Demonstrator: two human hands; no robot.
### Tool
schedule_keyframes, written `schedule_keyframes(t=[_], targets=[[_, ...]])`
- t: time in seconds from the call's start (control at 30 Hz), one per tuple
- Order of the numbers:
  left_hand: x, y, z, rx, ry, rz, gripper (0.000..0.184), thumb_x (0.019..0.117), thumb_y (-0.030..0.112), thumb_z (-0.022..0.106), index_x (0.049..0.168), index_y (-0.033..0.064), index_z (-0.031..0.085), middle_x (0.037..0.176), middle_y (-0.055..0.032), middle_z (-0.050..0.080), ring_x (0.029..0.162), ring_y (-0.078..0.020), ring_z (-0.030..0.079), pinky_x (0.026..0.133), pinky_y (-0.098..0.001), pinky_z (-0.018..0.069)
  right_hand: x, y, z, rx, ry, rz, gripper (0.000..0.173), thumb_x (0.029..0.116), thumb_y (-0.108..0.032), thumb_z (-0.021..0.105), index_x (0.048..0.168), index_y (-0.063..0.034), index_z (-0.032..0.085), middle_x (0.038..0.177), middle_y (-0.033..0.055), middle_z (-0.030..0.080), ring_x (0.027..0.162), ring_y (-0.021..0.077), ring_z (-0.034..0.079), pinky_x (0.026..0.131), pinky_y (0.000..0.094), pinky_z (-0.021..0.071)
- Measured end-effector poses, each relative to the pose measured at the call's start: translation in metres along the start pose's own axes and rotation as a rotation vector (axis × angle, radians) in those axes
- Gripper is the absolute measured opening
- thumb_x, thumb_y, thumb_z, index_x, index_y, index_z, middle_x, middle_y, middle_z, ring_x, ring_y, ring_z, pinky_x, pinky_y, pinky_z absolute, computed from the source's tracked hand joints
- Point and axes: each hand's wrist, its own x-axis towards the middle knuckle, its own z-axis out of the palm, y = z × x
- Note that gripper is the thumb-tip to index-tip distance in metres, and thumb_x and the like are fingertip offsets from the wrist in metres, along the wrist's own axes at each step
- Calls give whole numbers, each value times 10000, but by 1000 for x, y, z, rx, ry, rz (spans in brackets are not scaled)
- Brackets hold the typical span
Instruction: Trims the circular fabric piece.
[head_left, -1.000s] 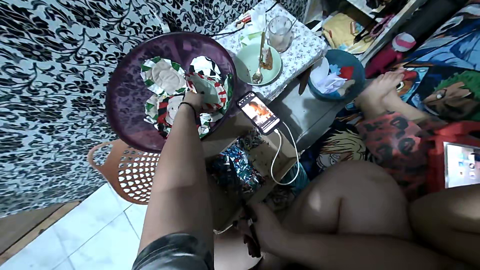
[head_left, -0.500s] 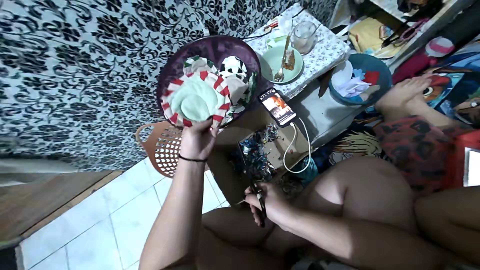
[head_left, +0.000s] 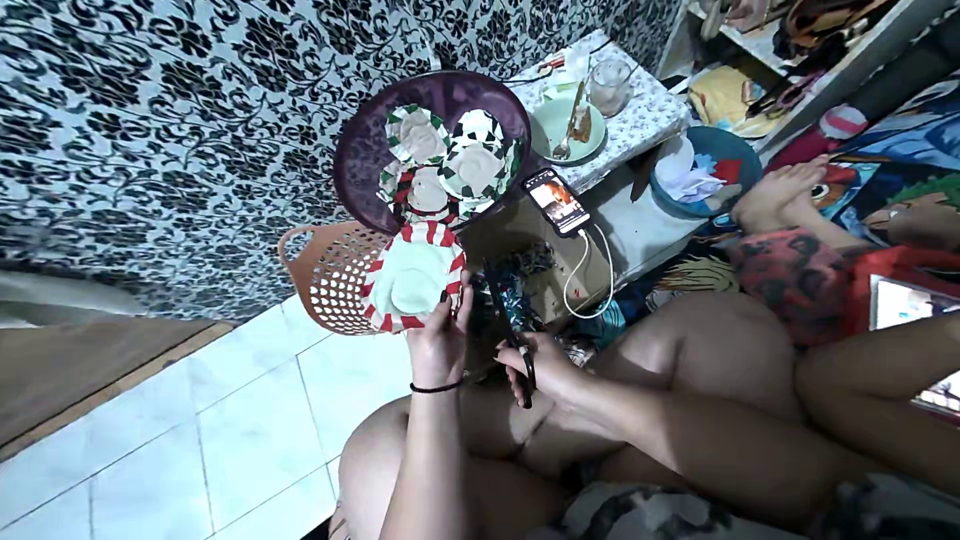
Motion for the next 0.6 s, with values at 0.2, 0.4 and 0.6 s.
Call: schedule_keyframes(t=[0.2, 0.4, 0.6], targets=[[15, -7, -10, 130, -95, 107, 273, 979, -91, 450, 1236, -20, 507, 1134, -150, 696, 1038, -250, 708, 961, -430, 585, 14, 2, 0, -179, -8, -56, 231, 1026, -179, 624, 1167, 2, 591, 662, -3, 539, 495, 72, 552, 498, 218, 518], [26, 5, -7, 22, -177, 63, 308, 1066, 232, 327, 1323, 131, 464, 1241, -66, 620, 1159, -224, 630, 1016, -480, 529, 26, 6, 2, -286, 1, -57, 282, 1026, -213, 634, 1193, 10, 589, 681, 6, 554, 502, 69, 560, 506, 220, 524], [25, 14, -7, -72, -92, 14, 237, 1071, 145, 342, 1164, 144, 560, 1060, -36, 695, 967, -155, 702, 847, -373, 608, 31, 7, 2, -289, 38, 10, 249, 1038, -205, 613, 1166, 7, 591, 678, 5, 548, 503, 75, 559, 512, 225, 526]])
